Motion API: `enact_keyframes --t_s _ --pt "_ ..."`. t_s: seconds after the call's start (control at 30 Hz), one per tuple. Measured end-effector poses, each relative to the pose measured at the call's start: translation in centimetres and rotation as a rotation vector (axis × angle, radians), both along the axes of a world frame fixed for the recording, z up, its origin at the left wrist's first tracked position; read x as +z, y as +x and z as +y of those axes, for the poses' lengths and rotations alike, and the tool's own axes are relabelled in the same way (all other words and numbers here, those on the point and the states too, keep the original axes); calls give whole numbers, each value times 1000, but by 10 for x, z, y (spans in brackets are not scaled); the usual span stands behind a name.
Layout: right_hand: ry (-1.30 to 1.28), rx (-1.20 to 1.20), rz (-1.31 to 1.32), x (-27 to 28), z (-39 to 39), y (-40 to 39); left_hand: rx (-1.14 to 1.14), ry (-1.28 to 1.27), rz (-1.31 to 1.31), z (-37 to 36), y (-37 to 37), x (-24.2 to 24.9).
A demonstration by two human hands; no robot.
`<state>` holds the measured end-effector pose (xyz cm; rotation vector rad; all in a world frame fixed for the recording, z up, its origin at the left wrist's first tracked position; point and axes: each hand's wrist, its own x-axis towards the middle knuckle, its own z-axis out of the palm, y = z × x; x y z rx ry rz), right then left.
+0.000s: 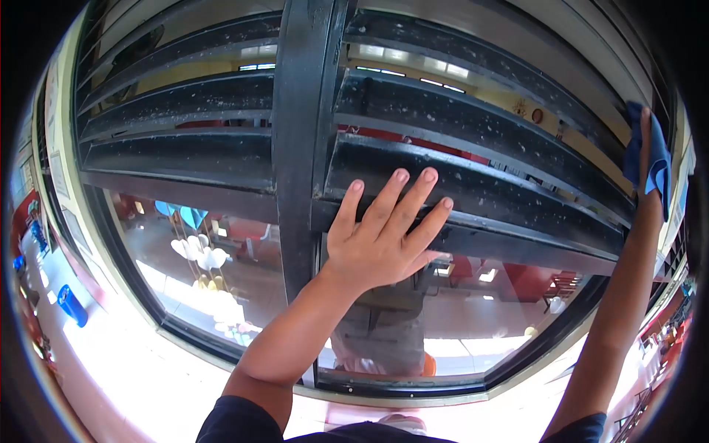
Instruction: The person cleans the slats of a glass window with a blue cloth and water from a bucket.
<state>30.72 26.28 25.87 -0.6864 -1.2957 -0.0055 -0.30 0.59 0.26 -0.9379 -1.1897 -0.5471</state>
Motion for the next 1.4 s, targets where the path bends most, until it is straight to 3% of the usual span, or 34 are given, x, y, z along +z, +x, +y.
enact_keyframes --t_s 0.13,0.33,0.4,0.47,0.53,0.63,0.7,0.83,0.93,1.0,1.13,1.23,1.33,1.4 --pt "221 -78 -200 -28 -32 -19 7 10 3 0 -1 -3" --pt "593 59 -320 -171 -94 -17 11 -15 5 -2 -1 -2" --pt "433 408 -371 -233 -98 -1 -12 -22 -11 -1 0 -3" --pt "222 864 -119 -277 -141 -21 -31 -35 -24 -1 2 -3" --pt "66 1095 112 -317 -169 -27 -17 -42 -28 -1 3 -3" --pt "-1 1228 29 -374 -155 -15 36 -33 -3 0 3 -2" --pt "-81 1217 73 -387 -175 -19 71 -32 29 -2 5 0" --pt "-114 1480 164 -366 -182 -27 68 -29 39 -1 5 0" --pt "-125 1645 -74 -397 -142 -4 61 -33 37 -1 6 0" --pt "-139 1582 5 -407 -149 -6 55 -28 43 0 5 0" --pt "-157 1505 115 -383 -165 -9 37 -5 64 3 3 -1" --pt "-123 1670 97 -340 -175 -31 33 -7 75 3 2 0" --pt "-193 1361 16 -315 -187 -45 31 -19 55 1 2 -2" --pt "-310 966 -95 -280 -213 -50 17 -25 42 0 3 -1"
